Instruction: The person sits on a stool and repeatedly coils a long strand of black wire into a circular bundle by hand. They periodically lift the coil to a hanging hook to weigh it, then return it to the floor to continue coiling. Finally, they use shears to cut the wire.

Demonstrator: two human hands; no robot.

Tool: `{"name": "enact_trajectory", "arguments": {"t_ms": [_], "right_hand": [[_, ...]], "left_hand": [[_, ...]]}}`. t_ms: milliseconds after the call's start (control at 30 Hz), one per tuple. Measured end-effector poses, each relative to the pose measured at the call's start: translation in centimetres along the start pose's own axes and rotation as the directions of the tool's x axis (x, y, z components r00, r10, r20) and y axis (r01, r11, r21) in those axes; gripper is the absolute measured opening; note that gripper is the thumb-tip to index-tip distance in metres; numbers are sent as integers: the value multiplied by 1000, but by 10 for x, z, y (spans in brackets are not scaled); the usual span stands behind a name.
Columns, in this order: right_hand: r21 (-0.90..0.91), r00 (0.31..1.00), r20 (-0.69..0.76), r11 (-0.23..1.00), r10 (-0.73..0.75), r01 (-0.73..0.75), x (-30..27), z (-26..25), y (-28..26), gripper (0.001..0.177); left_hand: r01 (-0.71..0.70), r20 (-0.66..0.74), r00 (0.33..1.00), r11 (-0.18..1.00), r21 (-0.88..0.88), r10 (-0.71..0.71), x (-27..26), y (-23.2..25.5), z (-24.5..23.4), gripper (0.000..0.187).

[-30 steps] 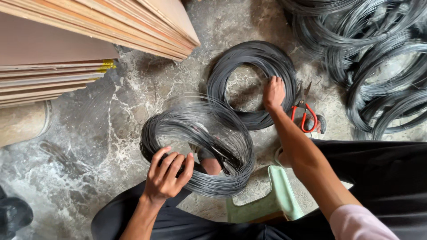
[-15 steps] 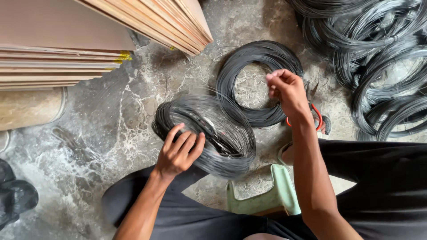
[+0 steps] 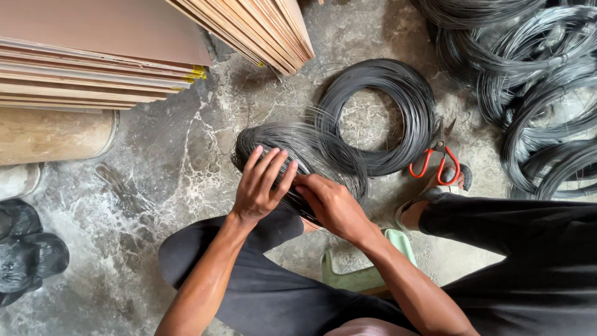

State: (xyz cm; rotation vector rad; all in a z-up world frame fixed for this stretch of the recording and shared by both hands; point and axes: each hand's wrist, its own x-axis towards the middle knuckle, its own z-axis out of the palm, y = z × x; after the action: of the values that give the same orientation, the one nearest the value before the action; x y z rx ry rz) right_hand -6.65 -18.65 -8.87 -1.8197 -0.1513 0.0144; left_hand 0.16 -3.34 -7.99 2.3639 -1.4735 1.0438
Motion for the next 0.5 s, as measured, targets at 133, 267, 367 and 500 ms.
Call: {"name": "enact_trajectory", "arguments": {"t_ms": [133, 267, 367, 500], "right_hand": [[60, 987, 157, 998, 17, -27, 8, -30, -3, 22], [-107, 922, -362, 976, 140, -190, 21, -41, 114, 26], [-336, 802, -583, 860, 131, -384, 30, -40, 205, 62], [-511, 802, -508, 639, 314, -574, 36, -36, 282, 64]], "left_hand": [[-25, 72, 997, 996, -90, 32, -7, 0, 3, 8], [-35, 84, 995, 990, -134, 47, -2, -1, 4, 7], [-39, 84, 995, 982, -183, 55, 0, 1, 5, 8], [-39, 95, 994, 975, -219, 61, 0, 0, 4, 9]]}}
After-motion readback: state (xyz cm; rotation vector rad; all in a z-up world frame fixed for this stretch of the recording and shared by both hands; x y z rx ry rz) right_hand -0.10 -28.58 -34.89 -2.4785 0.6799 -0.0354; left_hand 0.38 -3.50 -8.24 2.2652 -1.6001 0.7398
